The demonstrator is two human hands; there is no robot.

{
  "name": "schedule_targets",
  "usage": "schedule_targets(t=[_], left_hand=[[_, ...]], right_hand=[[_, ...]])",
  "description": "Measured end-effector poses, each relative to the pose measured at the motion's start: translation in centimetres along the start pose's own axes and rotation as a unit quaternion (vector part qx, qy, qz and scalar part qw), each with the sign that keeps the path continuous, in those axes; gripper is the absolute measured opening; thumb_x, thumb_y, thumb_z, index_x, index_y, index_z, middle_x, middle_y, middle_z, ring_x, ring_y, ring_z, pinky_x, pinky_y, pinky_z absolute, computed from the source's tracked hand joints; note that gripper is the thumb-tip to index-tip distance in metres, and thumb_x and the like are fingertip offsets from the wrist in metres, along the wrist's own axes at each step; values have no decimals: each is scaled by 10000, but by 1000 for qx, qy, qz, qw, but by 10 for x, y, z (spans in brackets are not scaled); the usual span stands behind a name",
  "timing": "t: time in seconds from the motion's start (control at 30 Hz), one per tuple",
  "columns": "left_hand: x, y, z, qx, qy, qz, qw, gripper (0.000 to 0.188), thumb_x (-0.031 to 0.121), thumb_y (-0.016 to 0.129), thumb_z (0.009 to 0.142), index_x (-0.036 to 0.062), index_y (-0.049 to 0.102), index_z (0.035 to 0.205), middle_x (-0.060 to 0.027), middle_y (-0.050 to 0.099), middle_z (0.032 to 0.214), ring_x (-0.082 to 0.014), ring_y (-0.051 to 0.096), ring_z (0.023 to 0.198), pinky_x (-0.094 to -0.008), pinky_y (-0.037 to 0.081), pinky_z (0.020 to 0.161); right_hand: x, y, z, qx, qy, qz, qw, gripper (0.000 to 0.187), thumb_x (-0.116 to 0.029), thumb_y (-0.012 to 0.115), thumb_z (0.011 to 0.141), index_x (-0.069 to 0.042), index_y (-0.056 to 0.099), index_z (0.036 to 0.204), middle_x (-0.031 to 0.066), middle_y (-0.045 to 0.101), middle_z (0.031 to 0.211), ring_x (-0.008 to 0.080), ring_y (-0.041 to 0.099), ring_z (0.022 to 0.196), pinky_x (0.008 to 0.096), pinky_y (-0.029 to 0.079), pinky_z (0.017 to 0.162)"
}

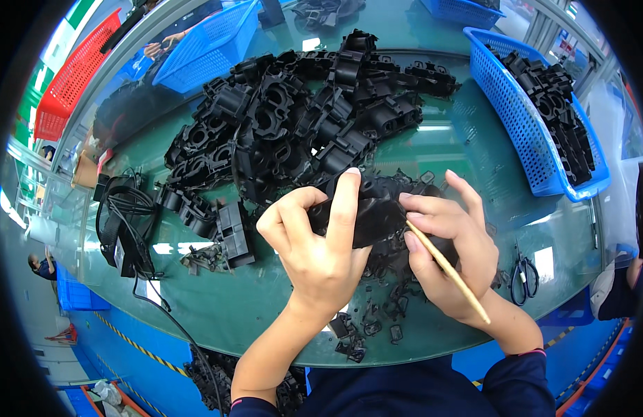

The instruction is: The recorder is scraping excess plastic or burrs from black components using a wooden scraping tool on a factory production line.

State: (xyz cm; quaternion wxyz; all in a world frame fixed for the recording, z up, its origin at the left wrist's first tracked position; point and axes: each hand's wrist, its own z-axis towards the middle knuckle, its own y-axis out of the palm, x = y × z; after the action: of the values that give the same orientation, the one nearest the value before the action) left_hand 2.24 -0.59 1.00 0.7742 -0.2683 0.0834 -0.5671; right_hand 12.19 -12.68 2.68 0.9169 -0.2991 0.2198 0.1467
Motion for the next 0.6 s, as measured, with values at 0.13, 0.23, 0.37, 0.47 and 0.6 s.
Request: schedule_targets(t=[0.13,0.23,0.37,0.47,0.6], left_hand=[[4,-1,-1,-30,-4,4,1000,616,100,768,540,114,604,1134,-89,450,873,-262,383,859,-359,334,769],[7,-3,-3,-62,-12,-2,998,551,140,736,602,109,618,1139,-121,465,902,-281,372,866,-361,347,754],[8,-1,-4,-61,-5,-16,998,644,82,759,530,91,598,1153,-97,453,880,-267,382,861,-367,340,762],[7,3,-5,-52,0,-22,998,689,58,772,493,84,591,1157,-83,447,859,-259,390,854,-369,337,764],[8,3,-6,-53,2,-26,998,684,70,778,492,77,595,1151,-79,450,846,-257,394,843,-366,338,761]], right_hand=[[3,7,-3,21,-48,-89,995,247,80,641,696,-16,538,899,177,657,919,256,659,847,540,342,980],[6,8,-3,20,-51,-112,992,247,98,631,698,-2,538,904,175,654,915,263,659,842,538,365,961],[11,11,-2,40,-53,-102,993,213,78,661,674,45,563,861,166,635,842,258,651,790,513,410,928],[11,10,-2,43,-36,-73,996,205,94,646,692,57,550,870,177,625,835,278,647,794,508,439,906],[17,13,-1,67,-33,-50,996,189,104,628,713,69,538,877,189,609,822,312,640,795,483,482,866]])
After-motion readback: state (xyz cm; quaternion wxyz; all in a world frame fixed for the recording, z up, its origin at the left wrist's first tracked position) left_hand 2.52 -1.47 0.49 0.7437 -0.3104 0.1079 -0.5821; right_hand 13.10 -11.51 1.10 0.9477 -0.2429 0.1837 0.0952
